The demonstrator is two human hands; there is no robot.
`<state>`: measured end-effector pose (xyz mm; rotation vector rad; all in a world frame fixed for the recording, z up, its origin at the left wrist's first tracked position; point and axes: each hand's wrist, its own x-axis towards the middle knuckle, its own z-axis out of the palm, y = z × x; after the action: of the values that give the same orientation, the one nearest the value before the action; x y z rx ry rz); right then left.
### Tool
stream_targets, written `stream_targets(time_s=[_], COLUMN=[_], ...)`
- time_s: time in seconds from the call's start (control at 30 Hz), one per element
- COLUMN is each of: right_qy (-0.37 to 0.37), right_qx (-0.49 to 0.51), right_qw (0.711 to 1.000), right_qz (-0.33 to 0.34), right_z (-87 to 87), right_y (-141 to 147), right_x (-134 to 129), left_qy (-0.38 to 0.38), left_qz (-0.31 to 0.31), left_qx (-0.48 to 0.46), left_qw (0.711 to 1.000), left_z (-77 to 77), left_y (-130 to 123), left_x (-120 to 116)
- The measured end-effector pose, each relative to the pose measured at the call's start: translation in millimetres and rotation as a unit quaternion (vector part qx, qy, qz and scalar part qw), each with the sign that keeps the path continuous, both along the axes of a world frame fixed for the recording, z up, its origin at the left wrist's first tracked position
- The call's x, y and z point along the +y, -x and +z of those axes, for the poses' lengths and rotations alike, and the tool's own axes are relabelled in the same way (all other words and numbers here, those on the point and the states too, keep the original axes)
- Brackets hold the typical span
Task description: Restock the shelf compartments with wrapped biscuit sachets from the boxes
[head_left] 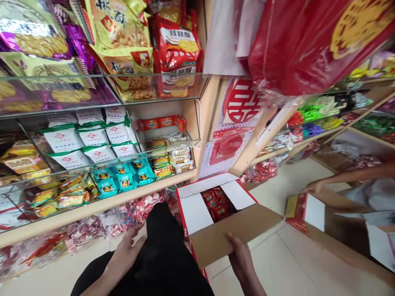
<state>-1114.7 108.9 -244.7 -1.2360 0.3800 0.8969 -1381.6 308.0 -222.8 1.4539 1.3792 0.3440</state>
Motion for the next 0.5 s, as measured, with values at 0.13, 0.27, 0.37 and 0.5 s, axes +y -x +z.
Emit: stream_targets(time_s=[0.13, 0.27, 0.37, 0.5], right_qy=[-0.074, -0.101, -0.064, -0.017], right_qx=[-0.014, -0.024, -0.032, -0.082], right_qw=[0.997, 0.995, 0.997, 0.995], right_qz=[0.005, 0.014, -0.025, -0.047], right_z=[31.6, 45.5, 51.7, 72.6], right_y=[14, 21, 24, 31], right_x=[4, -3, -17, -43], left_qy=[0.142, 0.253, 0.309, 0.357], left_qz=[-0.03, -0.046, -0.05, -0.062], left_qx=[-0.075, -0.066, -0.067, -0.101], left_qw=[0.987, 0.964, 0.947, 0.927], left_z=[30.1, 33.1, 34.1, 48.2], left_y=[-64, -95, -103, -111], left_x=[-20, -34, -34, -35])
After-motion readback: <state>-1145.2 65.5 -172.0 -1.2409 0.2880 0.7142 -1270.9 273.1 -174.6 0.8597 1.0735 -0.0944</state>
